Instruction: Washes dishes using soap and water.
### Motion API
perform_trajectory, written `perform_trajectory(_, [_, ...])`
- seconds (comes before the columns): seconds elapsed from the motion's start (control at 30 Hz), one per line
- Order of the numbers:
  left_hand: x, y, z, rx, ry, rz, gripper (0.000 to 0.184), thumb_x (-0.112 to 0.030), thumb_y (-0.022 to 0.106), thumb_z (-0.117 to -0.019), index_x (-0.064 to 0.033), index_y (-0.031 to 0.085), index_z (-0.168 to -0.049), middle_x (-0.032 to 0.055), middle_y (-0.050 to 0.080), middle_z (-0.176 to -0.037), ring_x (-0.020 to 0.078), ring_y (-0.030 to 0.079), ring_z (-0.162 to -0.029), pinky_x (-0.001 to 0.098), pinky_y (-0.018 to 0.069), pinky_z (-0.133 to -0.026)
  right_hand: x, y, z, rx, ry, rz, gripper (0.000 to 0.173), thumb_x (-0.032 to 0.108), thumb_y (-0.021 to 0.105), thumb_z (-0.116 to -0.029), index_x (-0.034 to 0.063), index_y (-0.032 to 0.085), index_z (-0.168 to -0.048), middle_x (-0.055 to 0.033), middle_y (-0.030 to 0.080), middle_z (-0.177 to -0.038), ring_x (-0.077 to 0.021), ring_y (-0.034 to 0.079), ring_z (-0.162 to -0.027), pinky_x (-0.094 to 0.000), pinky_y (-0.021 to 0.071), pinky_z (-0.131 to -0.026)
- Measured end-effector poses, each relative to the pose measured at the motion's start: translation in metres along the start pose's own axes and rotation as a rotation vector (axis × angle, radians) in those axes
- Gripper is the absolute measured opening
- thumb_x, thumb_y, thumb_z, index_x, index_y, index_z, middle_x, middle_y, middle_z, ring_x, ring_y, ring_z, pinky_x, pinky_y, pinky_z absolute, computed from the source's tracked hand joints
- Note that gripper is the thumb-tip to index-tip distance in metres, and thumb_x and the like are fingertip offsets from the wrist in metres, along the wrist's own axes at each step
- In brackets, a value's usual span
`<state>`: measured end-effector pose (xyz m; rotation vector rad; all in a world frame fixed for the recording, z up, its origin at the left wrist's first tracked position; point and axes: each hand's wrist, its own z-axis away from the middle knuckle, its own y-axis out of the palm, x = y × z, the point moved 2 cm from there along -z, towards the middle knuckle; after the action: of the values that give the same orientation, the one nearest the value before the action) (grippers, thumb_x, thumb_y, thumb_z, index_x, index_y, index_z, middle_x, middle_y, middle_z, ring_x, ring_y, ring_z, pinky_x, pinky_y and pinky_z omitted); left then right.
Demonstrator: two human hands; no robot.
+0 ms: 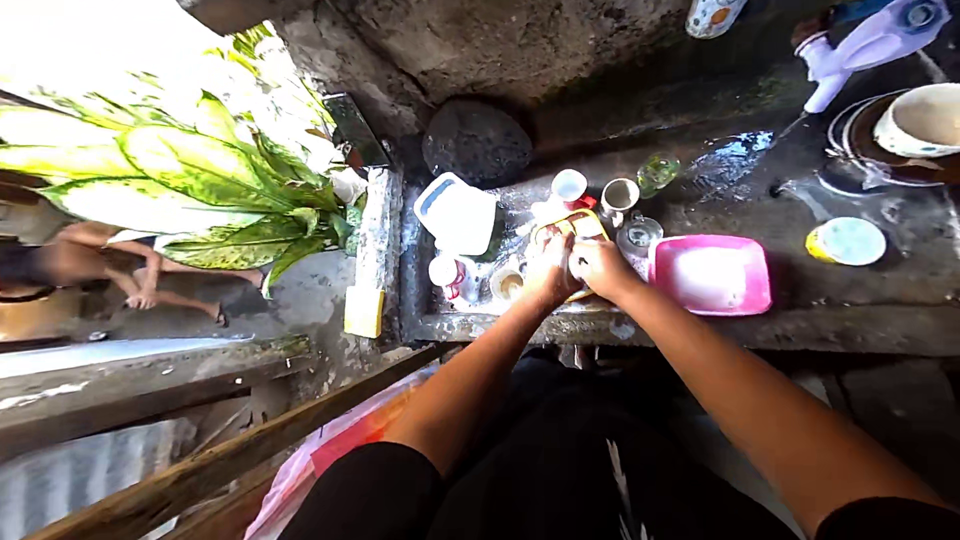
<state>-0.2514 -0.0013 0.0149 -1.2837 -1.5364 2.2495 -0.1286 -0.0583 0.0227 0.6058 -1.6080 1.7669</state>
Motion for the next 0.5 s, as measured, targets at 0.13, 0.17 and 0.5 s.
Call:
perform_trajectory(0.13, [0.000, 0.013, 0.000, -0.210, 0.096, -0.093, 0.062, -0.027, 0.083, -0.0811, -0.0157, 0.062, -0.139, 0.0068, 0.061, -0.142, 0.0366, 0.048, -0.138, 0.0639, 0.0437, -0.103, -0.001, 0.006, -0.014, -0.096, 0.612, -0.522, 0.031, 0.008, 0.067, -0.0911, -0.0061, 0.066, -0.119, -0.0258, 0.069, -0.117, -0.0367, 0.066, -0.113, -0.0594, 0.0530, -0.098])
perform_trajectory(0.17, [0.002, 0.015, -0.003, -0.230, 0.097, -0.094, 0.060, -0.027, 0.082, -0.0821, -0.0169, 0.062, -0.138, 0.0057, 0.061, -0.143, 0.0372, 0.047, -0.139, 0.0650, 0.0429, -0.103, -0.003, 0.009, -0.013, -0.159, 0.709, -0.773, 0.034, 0.006, 0.066, -0.0933, -0.0045, 0.063, -0.126, -0.0227, 0.067, -0.120, -0.0309, 0.067, -0.111, -0.0529, 0.0555, -0.096])
perform_trajectory(0.5, [0.035, -0.015, -0.018, -0.087, -0.341, 1.131, 0.091, -0.038, 0.090, -0.0750, -0.0162, 0.041, -0.148, 0.0130, 0.063, -0.129, 0.0262, 0.066, -0.109, 0.0474, 0.0598, -0.085, -0.122, -0.083, 0.115, -0.530, 0.436, -0.232, 0.029, 0.006, 0.073, -0.0907, -0.0048, 0.070, -0.117, -0.0230, 0.072, -0.114, -0.0351, 0.069, -0.109, -0.0590, 0.0533, -0.099])
